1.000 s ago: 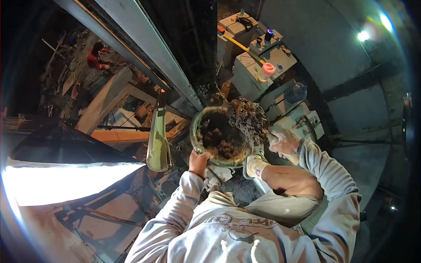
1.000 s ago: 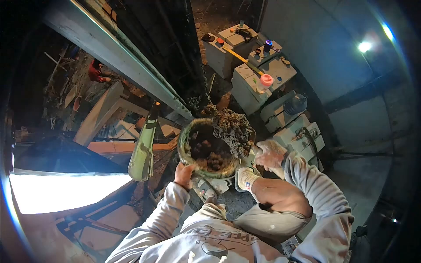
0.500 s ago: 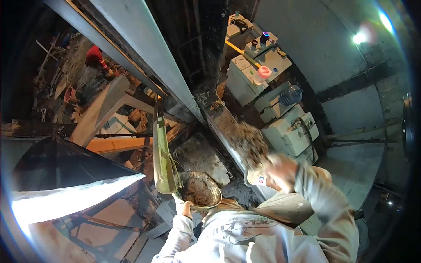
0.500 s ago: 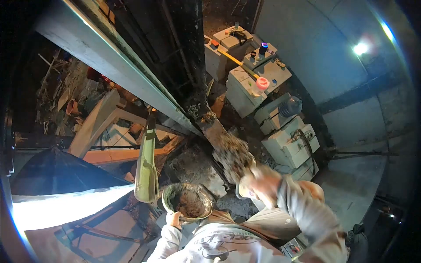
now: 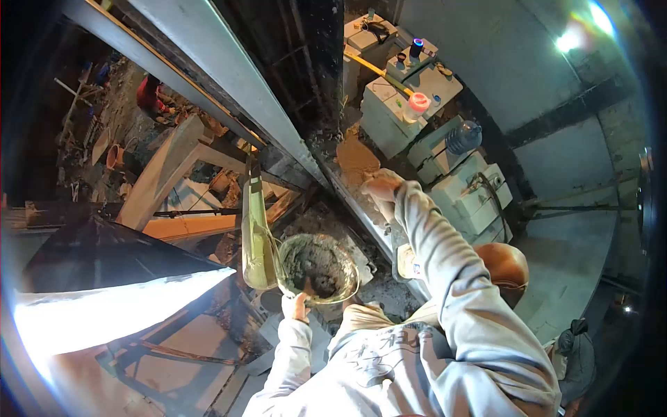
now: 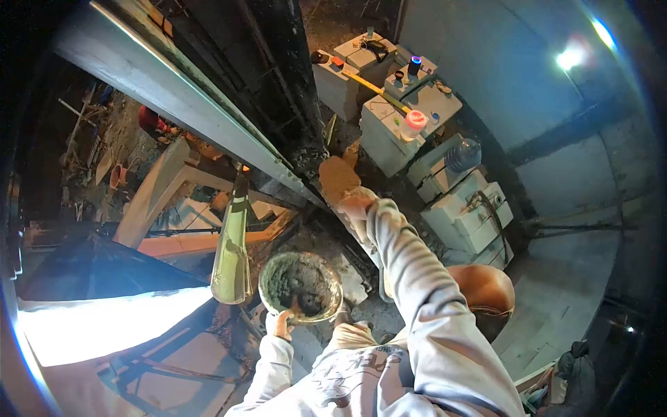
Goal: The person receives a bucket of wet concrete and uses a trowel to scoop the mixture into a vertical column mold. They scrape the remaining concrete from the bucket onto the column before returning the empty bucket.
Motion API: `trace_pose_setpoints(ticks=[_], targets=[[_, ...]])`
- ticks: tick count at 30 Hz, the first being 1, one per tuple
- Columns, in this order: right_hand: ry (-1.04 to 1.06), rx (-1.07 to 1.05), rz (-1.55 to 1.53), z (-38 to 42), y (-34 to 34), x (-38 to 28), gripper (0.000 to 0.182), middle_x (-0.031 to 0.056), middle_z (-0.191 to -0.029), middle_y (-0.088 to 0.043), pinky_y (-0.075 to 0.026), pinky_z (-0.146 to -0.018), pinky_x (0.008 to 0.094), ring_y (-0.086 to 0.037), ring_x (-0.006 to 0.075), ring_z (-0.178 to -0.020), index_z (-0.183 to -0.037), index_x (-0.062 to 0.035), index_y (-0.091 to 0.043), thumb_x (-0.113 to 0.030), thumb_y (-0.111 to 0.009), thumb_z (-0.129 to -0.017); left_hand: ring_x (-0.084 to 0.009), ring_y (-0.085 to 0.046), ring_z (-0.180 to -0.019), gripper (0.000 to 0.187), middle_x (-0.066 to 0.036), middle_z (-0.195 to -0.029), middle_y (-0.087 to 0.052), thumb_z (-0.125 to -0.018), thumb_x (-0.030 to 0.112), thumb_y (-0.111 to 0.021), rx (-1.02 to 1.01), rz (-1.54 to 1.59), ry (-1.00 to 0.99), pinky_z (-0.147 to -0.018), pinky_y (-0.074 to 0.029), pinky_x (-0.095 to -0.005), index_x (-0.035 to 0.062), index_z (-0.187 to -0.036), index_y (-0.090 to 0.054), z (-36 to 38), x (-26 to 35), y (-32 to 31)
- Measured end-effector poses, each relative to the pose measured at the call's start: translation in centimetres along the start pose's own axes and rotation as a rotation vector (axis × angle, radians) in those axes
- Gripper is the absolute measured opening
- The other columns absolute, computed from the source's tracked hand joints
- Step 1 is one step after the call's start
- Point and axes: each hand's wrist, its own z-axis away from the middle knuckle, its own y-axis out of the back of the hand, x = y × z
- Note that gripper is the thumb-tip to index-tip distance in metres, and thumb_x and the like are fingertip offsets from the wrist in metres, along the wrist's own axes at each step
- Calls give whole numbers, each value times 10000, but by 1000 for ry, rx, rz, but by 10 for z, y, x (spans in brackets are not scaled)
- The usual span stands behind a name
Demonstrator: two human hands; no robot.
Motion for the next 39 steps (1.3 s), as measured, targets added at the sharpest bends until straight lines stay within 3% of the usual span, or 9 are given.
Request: trace_pose_setpoints(ticks=[1, 4, 8, 14, 17, 18, 23, 35, 39], targets=[[-106, 57, -89, 0, -14, 11, 220, 142, -958, -613, -435, -760, 294, -564, 174, -914, -916, -41, -630, -185, -585, -757, -165, -526, -797, 349, -7, -885, -549, -663, 119, -622, -30, 15, 12, -656, -428, -402, 161, -990, -506, 1, -1, -5], [500, 100, 1156, 33, -39, 53, 213, 164, -894, -649, -463, -770, 414, -616, 280, -896, -780, -44, -669, -202, -528, -759, -221, -520, -898, 368, -37, -937, -550, -653, 94, -618, 21, 36, 35, -791, -386, -495, 138, -998, -498, 3, 1, -19], [86, 0, 542, 28, -64, 57, 219, 160, -949, -631, -462, -785, 395, -600, 277, -931, -879, -47, -625, -206, -514, -776, -262, -510, -957, 396, -47, -999, -555, -630, 64, -607, -39, 86, 48, -811, -366, -521, 125, -1003, -489, -4, -3, -17], [-71, 48, 174, -49, -74, 20, 284, 155, -1031, -604, -461, -808, 366, -578, 273, -983, -1029, -53, -558, -211, -492, -802, -187, -519, -509, 363, -88, -753, -540, -607, 30, -624, 88, -57, -2, -417, -424, -309, 64, -911, -429, 5, -22, -9], [-66, 67, 107, -79, -66, 4, 332, 153, -1072, -590, -460, -820, 352, -566, 271, -1009, -1103, -55, -525, -213, -482, -815, -253, -560, -768, 315, -89, -877, -520, -685, 33, -596, 82, -104, 106, -681, -453, -493, 88, -958, -449, 3, -30, 6], [-69, 77, 102, -78, -64, 0, 349, 152, -1085, -586, -460, -824, 347, -562, 270, -1017, -1128, -56, -514, -214, -478, -819, -196, -527, -534, 378, -95, -724, -539, -600, 52, -627, 117, -81, 52, -432, -427, -319, 35, -934, -449, 2, -34, 8], [-105, 125, 168, -80, -62, -10, 422, 149, -1140, -567, -459, -839, 328, -547, 267, -1052, -1228, -60, -470, -217, -464, -836, -199, -508, -513, 381, -96, -706, -530, -591, 65, -638, 158, -118, 58, -426, -422, -330, 38, -914, -438, -20, -63, 29], [19, 146, 45, -133, -37, -29, 346, 135, -1017, -584, -454, -779, 339, -558, 268, -941, -1091, -62, -542, -250, -497, -804, -173, -442, -391, 238, -56, -646, -513, -650, 79, -634, 141, 28, 18, -390, -437, -354, 81, -841, -493, -34, -38, 8], [28, 140, 31, -137, -31, -29, 347, 139, -1017, -589, -456, -787, 341, -561, 276, -945, -1081, -64, -552, -258, -500, -797, -200, -516, -627, 388, -56, -776, -489, -602, 81, -644, 108, 11, 13, -498, -456, -371, 94, -926, -431, -31, -26, -8]])
